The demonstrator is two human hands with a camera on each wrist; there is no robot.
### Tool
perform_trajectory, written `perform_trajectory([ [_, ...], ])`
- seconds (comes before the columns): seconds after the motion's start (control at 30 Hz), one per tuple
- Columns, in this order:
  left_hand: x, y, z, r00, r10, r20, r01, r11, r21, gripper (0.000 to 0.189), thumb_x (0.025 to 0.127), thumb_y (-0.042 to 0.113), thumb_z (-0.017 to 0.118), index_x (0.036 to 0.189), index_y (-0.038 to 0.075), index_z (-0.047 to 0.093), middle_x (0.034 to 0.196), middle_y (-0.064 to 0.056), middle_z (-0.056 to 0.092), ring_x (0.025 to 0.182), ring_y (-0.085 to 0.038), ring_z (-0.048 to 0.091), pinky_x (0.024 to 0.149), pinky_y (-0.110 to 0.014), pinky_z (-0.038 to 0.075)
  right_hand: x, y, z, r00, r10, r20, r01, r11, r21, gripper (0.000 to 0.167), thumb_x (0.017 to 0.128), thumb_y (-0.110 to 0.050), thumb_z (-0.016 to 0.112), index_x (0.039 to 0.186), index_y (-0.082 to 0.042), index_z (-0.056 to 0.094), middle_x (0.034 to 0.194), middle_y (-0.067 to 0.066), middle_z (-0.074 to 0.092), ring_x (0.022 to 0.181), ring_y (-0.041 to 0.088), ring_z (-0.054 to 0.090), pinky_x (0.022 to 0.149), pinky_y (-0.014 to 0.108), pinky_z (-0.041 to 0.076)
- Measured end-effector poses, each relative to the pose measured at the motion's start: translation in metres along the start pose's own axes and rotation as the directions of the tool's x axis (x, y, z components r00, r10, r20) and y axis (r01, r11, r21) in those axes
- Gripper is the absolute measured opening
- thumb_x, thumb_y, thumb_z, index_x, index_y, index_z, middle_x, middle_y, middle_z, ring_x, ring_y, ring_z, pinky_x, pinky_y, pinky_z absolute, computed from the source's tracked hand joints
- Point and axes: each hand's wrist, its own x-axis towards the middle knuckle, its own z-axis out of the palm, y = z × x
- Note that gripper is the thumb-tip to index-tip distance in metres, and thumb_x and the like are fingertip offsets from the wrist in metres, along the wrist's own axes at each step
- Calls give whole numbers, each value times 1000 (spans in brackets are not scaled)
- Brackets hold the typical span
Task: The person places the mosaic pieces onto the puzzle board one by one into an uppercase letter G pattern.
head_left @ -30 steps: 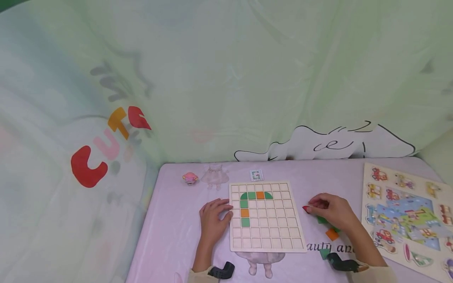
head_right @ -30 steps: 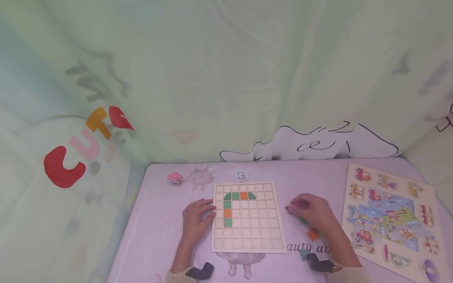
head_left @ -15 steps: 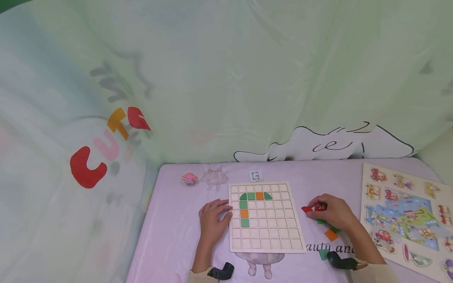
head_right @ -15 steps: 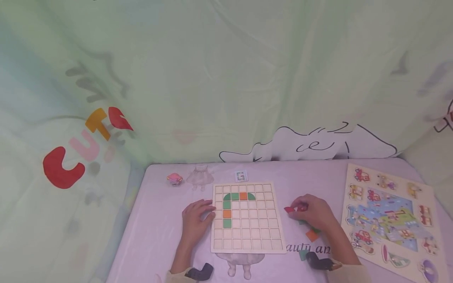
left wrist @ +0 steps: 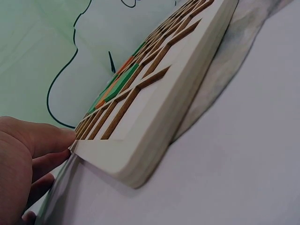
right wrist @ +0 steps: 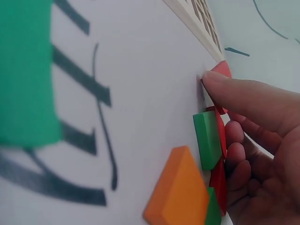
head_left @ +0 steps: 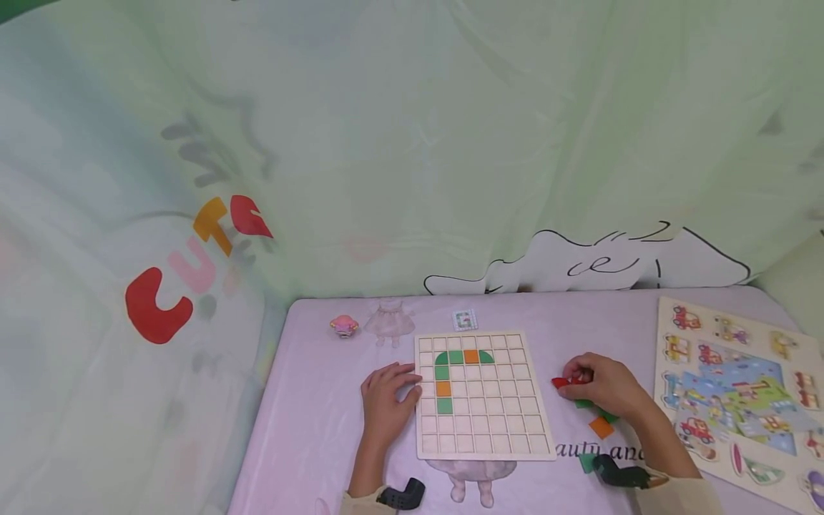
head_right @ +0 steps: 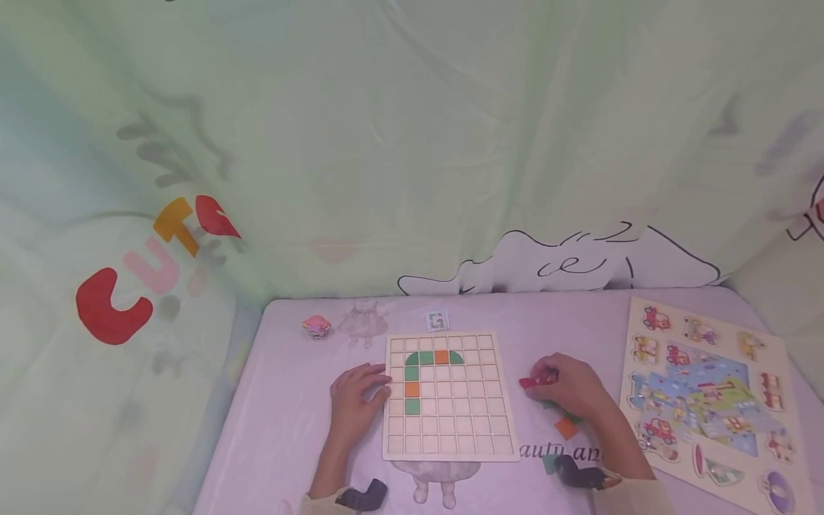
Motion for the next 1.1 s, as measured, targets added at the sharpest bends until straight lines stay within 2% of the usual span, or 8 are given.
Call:
perform_trajectory([
  [0.33,0,0,-1,1000,2,0,-2,1000,-1,15,90,21,75,104,26,79,127,8,72,134,-23,55,113,-58,26,0,4,1,999,-2,41,-2,997,81,26,89,-37,78,98,-15,67,83,3,56,78,16,50,60,26,39],
  [0.43,0,1,-1,1000,2,0,-2,1000,-3,15,90,21,75,104,25,79,127,8,72,134,-23,54,113,-58,26,2,3,1,999,-7,44,2,993,114,24,91,-37,76,99,-16,68,86,3,61,80,15,53,63,25,41],
  [0.63,-1,0,-1,1000,5,-5,-5,1000,0,15,89,20,75,103,26,79,127,8,72,134,-23,55,113,-59,26,2,-2,8,1000,-8,-3,8,990,138,26,93,-37,74,103,-14,67,91,3,67,81,17,59,65,23,48],
  [0.73,-1,-1,0,1000,7,-7,-7,1000,3,15,89,20,76,103,26,79,127,9,72,133,-23,55,113,-59,26,2,-8,12,998,-38,-43,44,986,160,26,95,-37,72,105,-13,67,92,4,69,78,18,60,64,24,51],
  [0.87,-1,-1,1,1000,9,-8,-9,1000,9,16,89,21,76,103,26,79,127,10,72,133,-23,55,112,-59,27,4,-17,16,995,-83,-49,92,965,247,23,99,-32,68,108,-10,67,95,6,73,76,19,64,66,26,54],
  [1.0,-1,-1,1,1000,10,-8,-10,1000,1,15,90,21,75,103,26,79,127,10,72,133,-22,55,113,-58,26,6,-29,18,994,-108,8,97,923,372,23,100,-23,66,111,-4,65,96,12,75,80,21,72,70,28,58],
  [1.1,-1,-1,1,1000,15,-14,-15,1000,-12,15,89,20,76,102,25,79,126,9,72,133,-23,55,113,-58,26,8,-41,19,992,-122,43,94,908,409,25,98,-20,69,113,-1,64,97,13,74,82,22,73,73,26,57],
])
